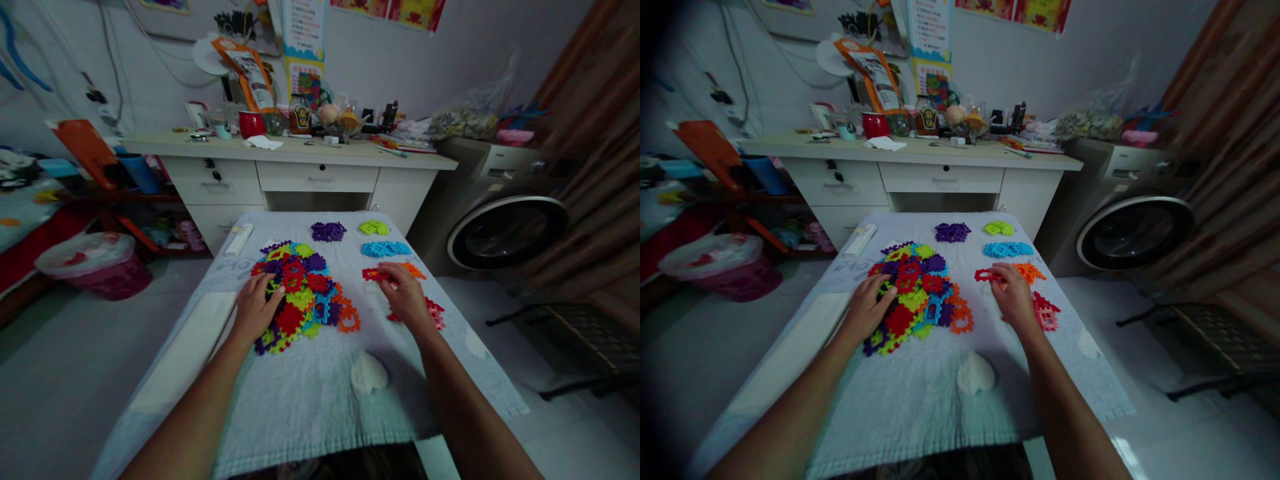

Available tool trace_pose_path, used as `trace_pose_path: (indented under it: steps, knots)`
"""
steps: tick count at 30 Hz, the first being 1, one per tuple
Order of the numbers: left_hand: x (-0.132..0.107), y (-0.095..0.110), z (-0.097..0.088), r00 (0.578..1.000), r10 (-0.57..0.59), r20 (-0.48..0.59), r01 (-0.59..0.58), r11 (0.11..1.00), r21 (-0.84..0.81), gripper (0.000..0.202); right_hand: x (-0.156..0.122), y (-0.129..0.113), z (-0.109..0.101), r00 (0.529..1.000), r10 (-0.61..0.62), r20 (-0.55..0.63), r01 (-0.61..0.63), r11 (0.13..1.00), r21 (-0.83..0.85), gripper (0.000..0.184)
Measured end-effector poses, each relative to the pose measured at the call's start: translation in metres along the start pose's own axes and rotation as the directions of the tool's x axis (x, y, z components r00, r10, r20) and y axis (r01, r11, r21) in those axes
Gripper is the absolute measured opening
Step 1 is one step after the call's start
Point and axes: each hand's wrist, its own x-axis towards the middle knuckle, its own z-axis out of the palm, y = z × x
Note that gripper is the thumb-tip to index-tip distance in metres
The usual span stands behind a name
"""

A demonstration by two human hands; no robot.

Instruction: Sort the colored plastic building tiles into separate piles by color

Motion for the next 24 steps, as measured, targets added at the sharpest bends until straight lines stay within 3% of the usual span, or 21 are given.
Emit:
trace_pose_path:
  steps: [5, 9, 14, 24]
  knots:
    - [-0.001, -0.003, 0.002, 1.0, 0.002, 0.004, -0.002, 1.0, -0.005, 0.054, -0.017, 0.03, -0.059, 0.998, 0.056, 0.0, -0.055, 0.983, -0.173, 0.025]
    - [-0.001, -0.001, 0.0, 1.0, -0.004, 0.012, 0.004, 0.999, -0.031, 0.053, -0.041, 0.057, -0.087, 0.992, 0.123, 0.012, -0.114, 0.947, -0.301, 0.032]
    - [0.001, 0.004, -0.003, 0.999, -0.028, 0.038, 0.03, 0.997, -0.069, 0.056, -0.061, 0.075, -0.092, 0.982, 0.178, 0.066, -0.139, 0.912, -0.387, 0.036]
    - [0.002, 0.01, -0.008, 0.996, -0.084, 0.036, 0.088, 0.984, -0.152, 0.054, -0.066, 0.071, -0.088, 0.984, 0.14, 0.114, -0.083, 0.911, -0.404, 0.03]
